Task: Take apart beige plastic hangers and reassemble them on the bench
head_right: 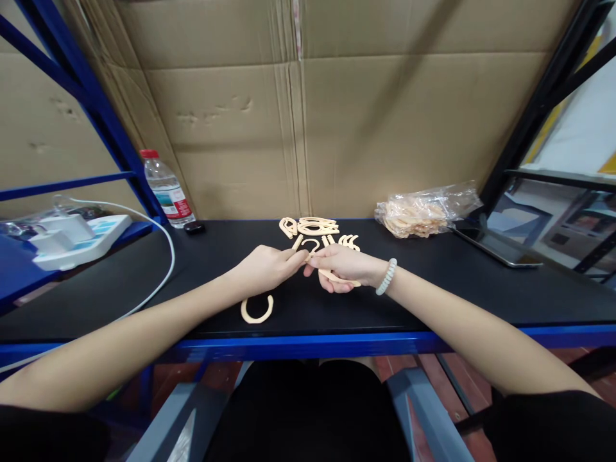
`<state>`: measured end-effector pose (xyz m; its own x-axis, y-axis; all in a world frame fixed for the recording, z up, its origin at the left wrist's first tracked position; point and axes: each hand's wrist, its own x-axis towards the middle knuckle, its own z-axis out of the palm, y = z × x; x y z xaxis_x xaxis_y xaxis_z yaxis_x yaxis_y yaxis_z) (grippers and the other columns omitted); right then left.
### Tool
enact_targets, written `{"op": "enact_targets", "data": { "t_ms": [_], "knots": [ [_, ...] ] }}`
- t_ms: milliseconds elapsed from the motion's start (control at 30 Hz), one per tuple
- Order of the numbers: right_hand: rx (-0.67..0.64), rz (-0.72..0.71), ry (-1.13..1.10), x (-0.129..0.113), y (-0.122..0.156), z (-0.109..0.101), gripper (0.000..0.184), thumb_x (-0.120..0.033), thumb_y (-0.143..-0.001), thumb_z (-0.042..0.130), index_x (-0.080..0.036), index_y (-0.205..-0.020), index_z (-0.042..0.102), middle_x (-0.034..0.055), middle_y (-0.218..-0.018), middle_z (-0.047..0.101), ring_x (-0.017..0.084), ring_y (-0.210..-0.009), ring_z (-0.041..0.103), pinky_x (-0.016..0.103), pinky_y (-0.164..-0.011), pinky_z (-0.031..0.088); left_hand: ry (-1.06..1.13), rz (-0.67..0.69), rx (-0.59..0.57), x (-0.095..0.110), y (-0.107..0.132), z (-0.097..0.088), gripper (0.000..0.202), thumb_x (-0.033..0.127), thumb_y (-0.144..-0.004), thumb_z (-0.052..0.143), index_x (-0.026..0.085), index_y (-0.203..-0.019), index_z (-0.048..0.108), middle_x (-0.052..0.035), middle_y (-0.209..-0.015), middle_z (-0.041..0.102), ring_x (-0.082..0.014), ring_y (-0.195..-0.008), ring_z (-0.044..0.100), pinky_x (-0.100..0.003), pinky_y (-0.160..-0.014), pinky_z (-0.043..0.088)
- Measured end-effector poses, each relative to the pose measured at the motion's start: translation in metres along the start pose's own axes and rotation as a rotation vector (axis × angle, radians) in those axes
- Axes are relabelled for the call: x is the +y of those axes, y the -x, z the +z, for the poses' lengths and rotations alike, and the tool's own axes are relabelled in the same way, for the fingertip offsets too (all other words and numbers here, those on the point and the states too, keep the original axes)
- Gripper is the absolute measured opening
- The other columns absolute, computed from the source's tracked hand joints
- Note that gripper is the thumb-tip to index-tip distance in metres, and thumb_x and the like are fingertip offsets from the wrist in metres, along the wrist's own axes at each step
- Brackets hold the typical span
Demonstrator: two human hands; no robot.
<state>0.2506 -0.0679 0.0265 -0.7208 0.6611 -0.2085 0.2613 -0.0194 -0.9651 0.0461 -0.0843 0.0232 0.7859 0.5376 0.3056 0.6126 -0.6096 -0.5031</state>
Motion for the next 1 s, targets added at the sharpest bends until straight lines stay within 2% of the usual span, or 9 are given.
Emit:
{"op": "enact_targets", "data": {
  "t_ms": [133, 267, 500, 800, 1000],
  "knots": [
    [-0.051, 0.045, -0.064, -0.002, 0.001, 0.0, 0.02, -0.025, -0.09, 0.043, -0.011, -0.082, 0.056, -0.0007, -0.04, 0.056, 0.005, -0.023, 0.036, 0.013, -0.023, 0.024, -0.031, 0.073, -0.042, 0.002, -0.001, -0.006, 0.02, 0.011, -0.091, 0.033, 0.012, -0.092, 0.053, -0.0036, -0.067, 0.059, -0.0156, -0.049, 0.057, -0.022, -0.04, 0.035],
    [-0.041, 0.053, -0.054, -0.004, 0.001, 0.003, 0.02, -0.024, -0.087, 0.046, -0.013, -0.074, 0.055, -0.0006, -0.039, 0.056, 0.005, -0.023, 0.034, 0.012, -0.023, 0.023, -0.024, 0.107, -0.127, 0.001, -0.003, -0.009, 0.018, 0.009, -0.088, 0.037, 0.011, -0.091, 0.054, -0.0047, -0.065, 0.06, -0.0177, -0.05, 0.059, -0.024, -0.043, 0.039],
    [-0.013, 0.045, -0.012, -0.004, 0.002, 0.006, 0.02, -0.028, -0.085, 0.05, -0.015, -0.07, 0.053, -0.002, -0.038, 0.055, 0.004, -0.023, 0.034, 0.012, -0.023, 0.022, 0.023, 0.085, -0.175, 0.0, -0.003, -0.009, 0.018, 0.007, -0.087, 0.037, 0.01, -0.094, 0.054, -0.0063, -0.063, 0.06, -0.021, -0.056, 0.064, -0.026, -0.048, 0.044],
    [0.004, 0.03, 0.046, -0.003, 0.001, 0.005, 0.017, -0.025, -0.084, 0.047, -0.015, -0.071, 0.053, -0.0024, -0.039, 0.055, 0.004, -0.023, 0.034, 0.011, -0.023, 0.022, 0.069, 0.049, -0.226, 0.001, -0.003, -0.017, 0.018, 0.007, -0.087, 0.038, 0.01, -0.097, 0.053, -0.0072, -0.063, 0.061, -0.0247, -0.059, 0.066, -0.029, -0.05, 0.047],
    [0.023, 0.03, 0.078, 0.0, -0.001, 0.008, 0.017, -0.027, -0.082, 0.048, -0.016, -0.071, 0.052, -0.0024, -0.038, 0.055, 0.005, -0.022, 0.034, 0.013, -0.023, 0.022, 0.117, 0.029, -0.246, 0.002, -0.002, -0.017, 0.017, 0.007, -0.087, 0.04, 0.01, -0.097, 0.054, -0.0082, -0.067, 0.064, -0.0241, -0.062, 0.067, -0.029, -0.053, 0.048]
  ]
}}
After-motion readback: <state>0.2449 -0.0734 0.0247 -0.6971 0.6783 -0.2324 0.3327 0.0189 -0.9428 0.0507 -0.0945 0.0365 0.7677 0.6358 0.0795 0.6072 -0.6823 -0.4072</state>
